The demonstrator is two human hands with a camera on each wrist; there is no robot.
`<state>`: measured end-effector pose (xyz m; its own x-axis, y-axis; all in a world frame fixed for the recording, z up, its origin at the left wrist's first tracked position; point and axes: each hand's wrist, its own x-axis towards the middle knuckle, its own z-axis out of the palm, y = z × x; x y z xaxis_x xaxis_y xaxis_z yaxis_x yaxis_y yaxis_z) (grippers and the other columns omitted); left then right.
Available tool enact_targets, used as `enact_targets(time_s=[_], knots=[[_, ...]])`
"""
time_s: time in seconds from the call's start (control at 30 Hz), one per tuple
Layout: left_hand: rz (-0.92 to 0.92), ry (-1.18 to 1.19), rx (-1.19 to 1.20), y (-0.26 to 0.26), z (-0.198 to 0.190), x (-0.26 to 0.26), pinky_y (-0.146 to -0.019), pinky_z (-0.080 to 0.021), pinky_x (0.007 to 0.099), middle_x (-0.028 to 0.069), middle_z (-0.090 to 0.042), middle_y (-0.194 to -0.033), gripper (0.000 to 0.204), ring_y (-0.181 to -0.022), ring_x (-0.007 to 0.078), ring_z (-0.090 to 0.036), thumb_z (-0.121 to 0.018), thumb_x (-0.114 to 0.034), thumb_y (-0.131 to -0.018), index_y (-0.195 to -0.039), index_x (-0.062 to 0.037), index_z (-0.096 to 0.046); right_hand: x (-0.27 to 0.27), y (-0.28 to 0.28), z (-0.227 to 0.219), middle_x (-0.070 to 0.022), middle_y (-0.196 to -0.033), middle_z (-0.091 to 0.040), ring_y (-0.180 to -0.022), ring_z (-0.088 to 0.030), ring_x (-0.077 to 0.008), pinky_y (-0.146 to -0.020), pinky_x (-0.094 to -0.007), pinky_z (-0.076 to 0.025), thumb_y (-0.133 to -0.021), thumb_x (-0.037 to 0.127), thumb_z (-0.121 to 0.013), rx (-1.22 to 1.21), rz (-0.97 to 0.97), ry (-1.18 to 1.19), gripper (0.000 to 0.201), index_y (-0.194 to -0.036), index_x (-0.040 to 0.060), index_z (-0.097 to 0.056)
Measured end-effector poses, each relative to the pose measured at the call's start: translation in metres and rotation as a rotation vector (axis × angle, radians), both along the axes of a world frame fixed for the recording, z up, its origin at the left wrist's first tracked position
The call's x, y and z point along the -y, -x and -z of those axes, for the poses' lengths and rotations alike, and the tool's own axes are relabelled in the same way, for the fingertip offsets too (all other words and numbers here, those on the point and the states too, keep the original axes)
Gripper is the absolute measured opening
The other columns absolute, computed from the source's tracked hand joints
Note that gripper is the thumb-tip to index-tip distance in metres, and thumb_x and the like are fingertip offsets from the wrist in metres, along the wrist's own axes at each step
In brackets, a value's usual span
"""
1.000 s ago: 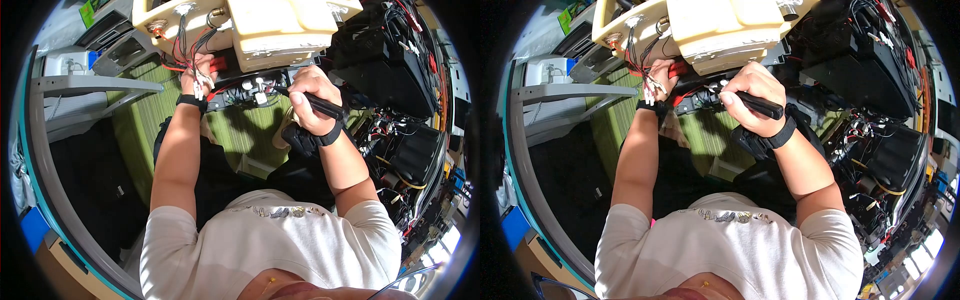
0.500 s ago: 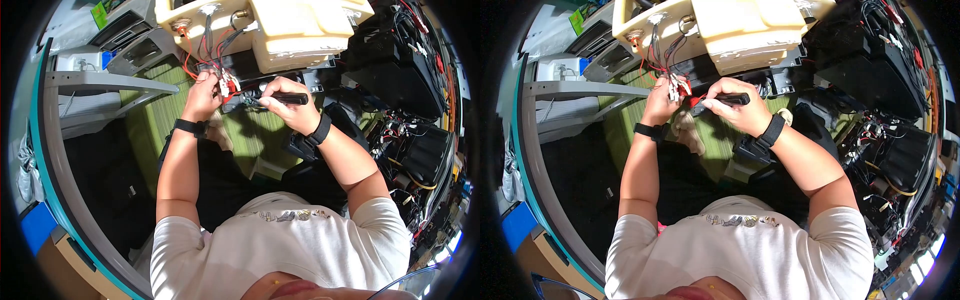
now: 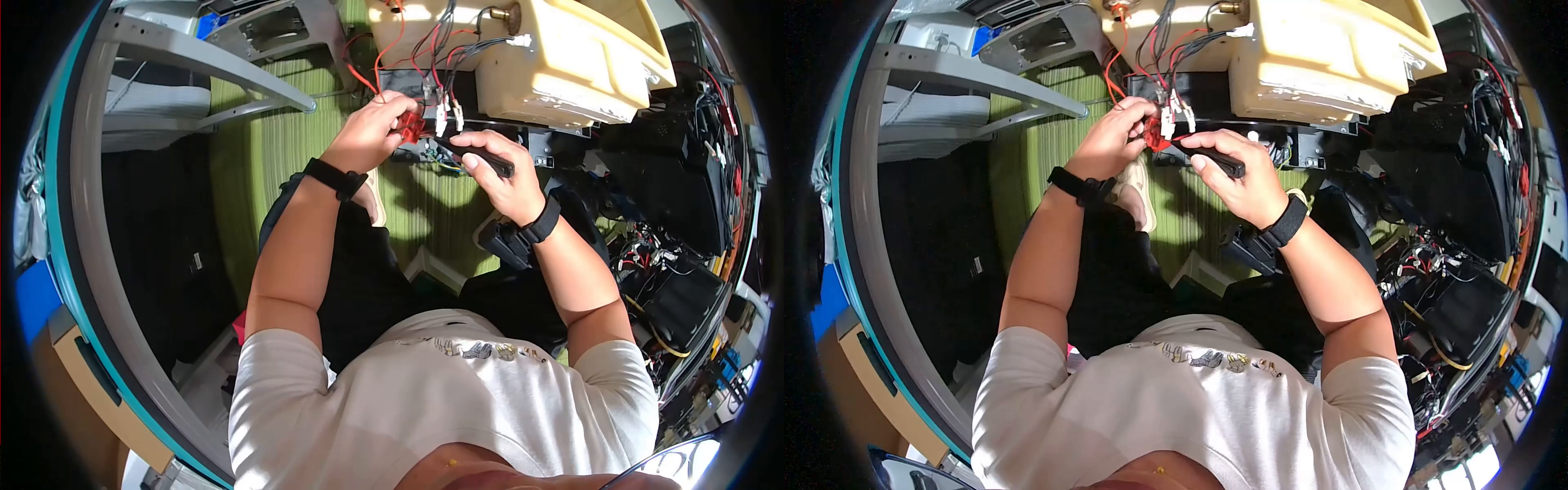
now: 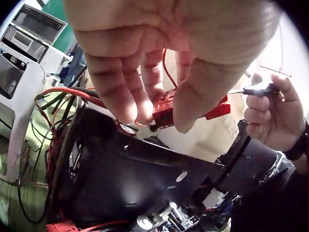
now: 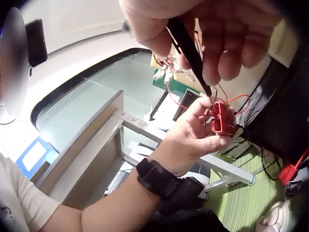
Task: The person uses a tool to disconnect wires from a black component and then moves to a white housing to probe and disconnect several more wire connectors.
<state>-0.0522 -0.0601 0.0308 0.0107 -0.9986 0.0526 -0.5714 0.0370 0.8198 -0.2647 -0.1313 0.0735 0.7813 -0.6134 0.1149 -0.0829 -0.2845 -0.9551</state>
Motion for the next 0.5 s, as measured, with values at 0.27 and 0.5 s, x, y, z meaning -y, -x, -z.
enact_targets(time_s=[0.27,0.5], knots=[[0.003,0.033,-0.002,0.0,-0.003,-0.001,-0.067,-0.041,0.0258,0.0073,-0.05,-0.096,0.036,-0.07,0.0174,-0.044,-0.052,0.008,-0.064,-0.098,-0.0033,-0.049,-0.004,-0.01,-0.002,-0.0097,-0.078,-0.057,-0.072,-0.055,-0.0197,-0.068,-0.0284,-0.043,-0.075,0.007,-0.059,-0.033,0.035,0.148,0.023,-0.097,0.0022,-0.059],[-0.027,-0.024,-0.033,-0.003,-0.004,-0.004,-0.067,-0.041,0.0246,0.0058,-0.049,-0.095,0.037,-0.072,0.0151,-0.045,-0.051,0.009,-0.064,-0.099,-0.0034,-0.05,-0.003,-0.009,-0.006,-0.0093,-0.074,-0.057,-0.068,-0.055,-0.0195,-0.064,-0.0273,-0.043,-0.074,0.007,-0.059,-0.031,0.011,0.113,0.023,-0.097,0.0023,-0.06]])
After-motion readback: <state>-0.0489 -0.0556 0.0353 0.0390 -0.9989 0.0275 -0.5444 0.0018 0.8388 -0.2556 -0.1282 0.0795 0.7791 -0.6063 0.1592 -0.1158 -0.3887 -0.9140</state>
